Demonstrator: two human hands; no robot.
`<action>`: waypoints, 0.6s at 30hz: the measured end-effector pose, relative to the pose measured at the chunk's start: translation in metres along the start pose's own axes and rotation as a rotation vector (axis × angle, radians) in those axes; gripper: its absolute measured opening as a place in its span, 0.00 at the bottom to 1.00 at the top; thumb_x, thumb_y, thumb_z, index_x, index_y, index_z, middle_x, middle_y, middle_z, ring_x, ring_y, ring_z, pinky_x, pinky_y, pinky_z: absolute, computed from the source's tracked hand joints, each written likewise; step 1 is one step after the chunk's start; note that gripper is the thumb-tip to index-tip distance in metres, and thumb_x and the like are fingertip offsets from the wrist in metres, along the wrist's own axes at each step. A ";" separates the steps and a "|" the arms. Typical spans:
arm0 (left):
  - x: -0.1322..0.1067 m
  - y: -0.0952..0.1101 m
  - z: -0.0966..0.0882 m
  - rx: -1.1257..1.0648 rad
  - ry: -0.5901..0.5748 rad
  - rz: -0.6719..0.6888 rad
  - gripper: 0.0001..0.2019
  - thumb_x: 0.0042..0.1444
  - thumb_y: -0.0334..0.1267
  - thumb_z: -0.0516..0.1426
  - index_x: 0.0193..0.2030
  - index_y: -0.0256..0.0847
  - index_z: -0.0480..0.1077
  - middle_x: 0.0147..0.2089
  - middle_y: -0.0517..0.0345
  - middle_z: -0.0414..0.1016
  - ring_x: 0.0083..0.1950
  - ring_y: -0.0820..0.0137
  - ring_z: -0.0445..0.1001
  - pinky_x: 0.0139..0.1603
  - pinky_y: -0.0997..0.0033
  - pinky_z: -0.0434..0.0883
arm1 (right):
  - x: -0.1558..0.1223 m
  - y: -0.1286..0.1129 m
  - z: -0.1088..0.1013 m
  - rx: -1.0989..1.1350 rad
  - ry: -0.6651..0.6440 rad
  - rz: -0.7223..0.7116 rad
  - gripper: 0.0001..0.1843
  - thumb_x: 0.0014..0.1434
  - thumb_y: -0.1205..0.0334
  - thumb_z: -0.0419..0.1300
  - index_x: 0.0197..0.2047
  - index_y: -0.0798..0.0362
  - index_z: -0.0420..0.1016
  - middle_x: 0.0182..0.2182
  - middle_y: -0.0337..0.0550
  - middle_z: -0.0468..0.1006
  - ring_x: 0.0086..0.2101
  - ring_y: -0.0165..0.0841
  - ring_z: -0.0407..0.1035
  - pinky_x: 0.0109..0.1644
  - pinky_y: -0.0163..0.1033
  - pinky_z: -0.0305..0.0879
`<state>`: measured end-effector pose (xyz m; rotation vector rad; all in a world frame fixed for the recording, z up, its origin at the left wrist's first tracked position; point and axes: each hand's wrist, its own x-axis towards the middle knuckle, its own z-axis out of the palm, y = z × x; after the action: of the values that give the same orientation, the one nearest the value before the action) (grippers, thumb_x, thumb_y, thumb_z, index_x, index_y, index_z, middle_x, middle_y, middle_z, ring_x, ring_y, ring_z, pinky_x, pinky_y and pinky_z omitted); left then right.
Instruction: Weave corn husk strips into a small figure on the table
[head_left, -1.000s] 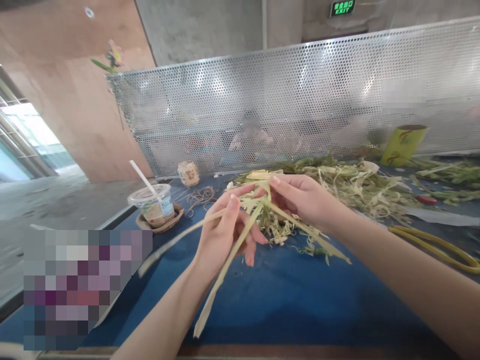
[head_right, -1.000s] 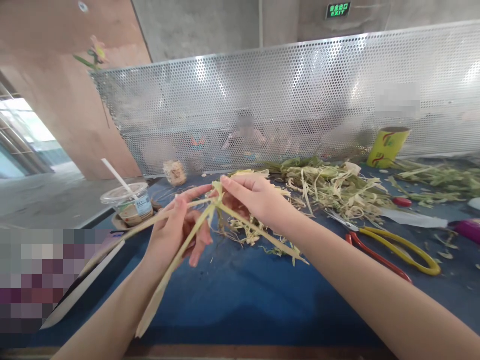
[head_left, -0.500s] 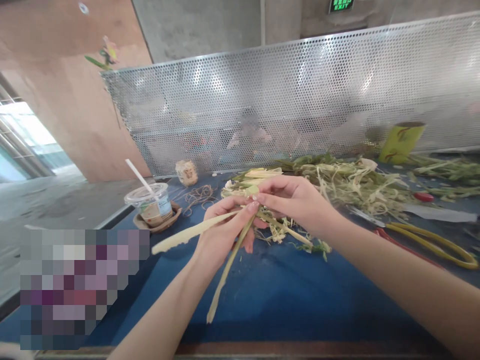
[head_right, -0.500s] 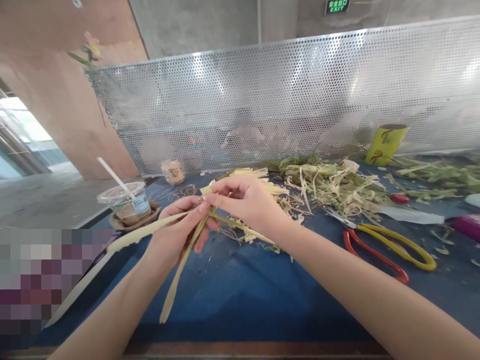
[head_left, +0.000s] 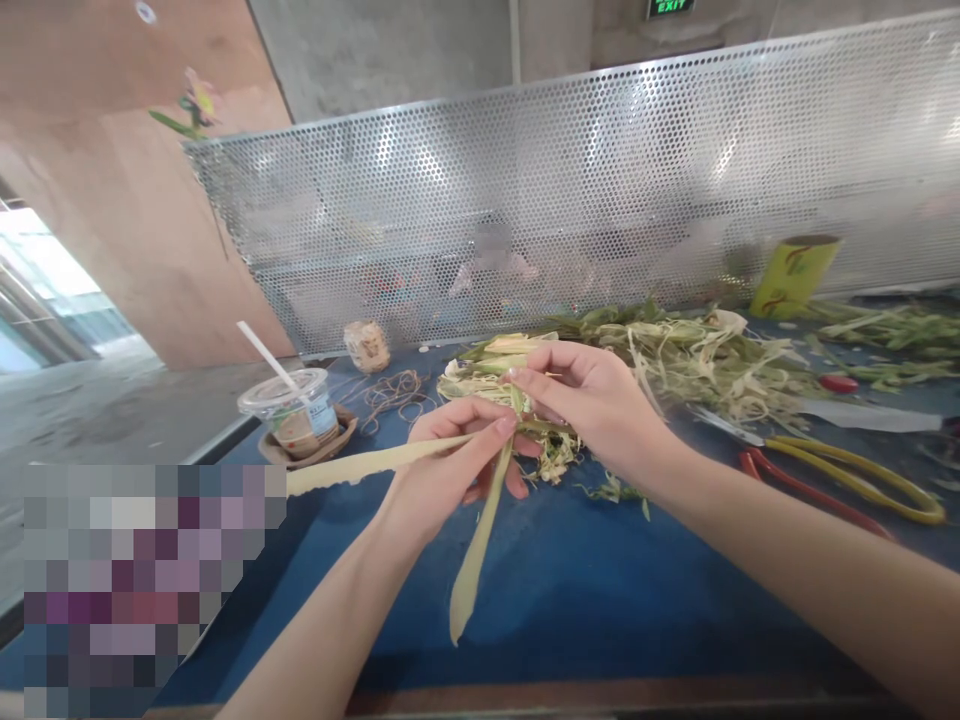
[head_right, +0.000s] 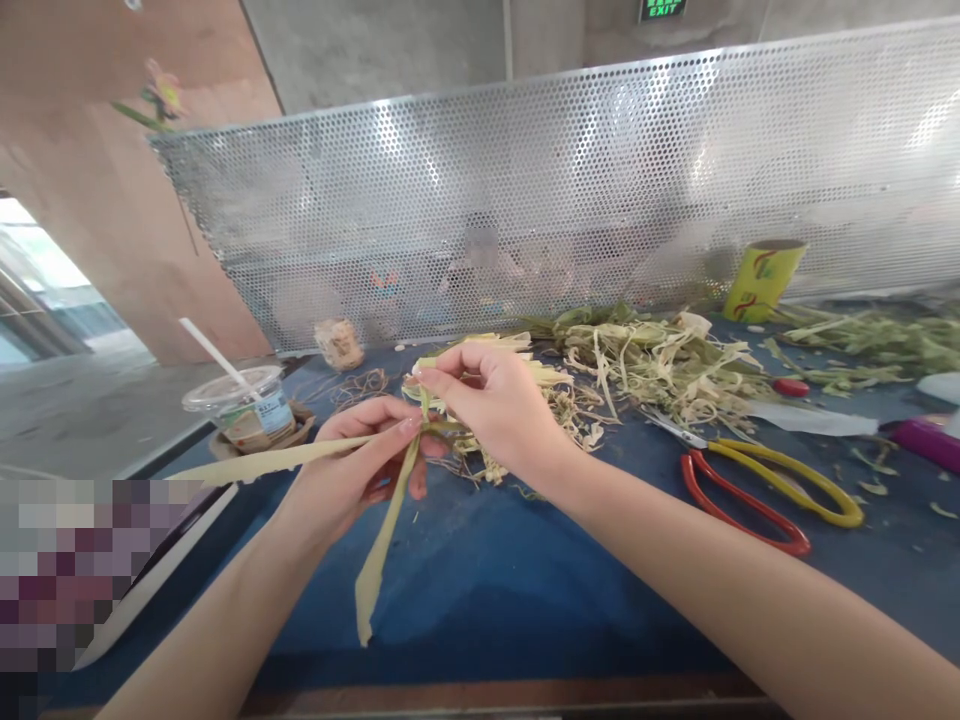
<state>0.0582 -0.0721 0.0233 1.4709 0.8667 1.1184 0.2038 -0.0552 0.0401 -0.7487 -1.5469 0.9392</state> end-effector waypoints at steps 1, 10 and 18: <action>0.000 0.000 0.000 -0.003 -0.005 -0.003 0.07 0.51 0.40 0.56 0.30 0.38 0.67 0.26 0.56 0.77 0.16 0.77 0.69 0.11 0.85 0.49 | 0.000 0.000 0.000 0.004 0.005 -0.001 0.10 0.49 0.59 0.61 0.25 0.56 0.67 0.15 0.30 0.60 0.17 0.21 0.51 0.20 0.31 0.50; 0.003 0.000 -0.002 -0.164 -0.006 -0.016 0.09 0.52 0.41 0.55 0.36 0.39 0.71 0.30 0.54 0.78 0.21 0.71 0.74 0.12 0.82 0.56 | 0.009 0.006 -0.009 0.012 -0.127 -0.006 0.13 0.56 0.56 0.53 0.25 0.55 0.66 0.18 0.33 0.63 0.19 0.21 0.57 0.22 0.30 0.56; 0.006 -0.001 -0.007 -0.142 0.055 0.095 0.10 0.47 0.35 0.60 0.39 0.39 0.72 0.35 0.54 0.79 0.18 0.76 0.72 0.17 0.79 0.66 | 0.015 -0.004 -0.020 -0.272 -0.347 -0.043 0.14 0.55 0.63 0.54 0.45 0.53 0.68 0.32 0.41 0.74 0.33 0.30 0.71 0.39 0.38 0.68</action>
<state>0.0529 -0.0644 0.0236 1.3804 0.7456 1.2706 0.2212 -0.0410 0.0516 -0.7654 -2.0169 0.8678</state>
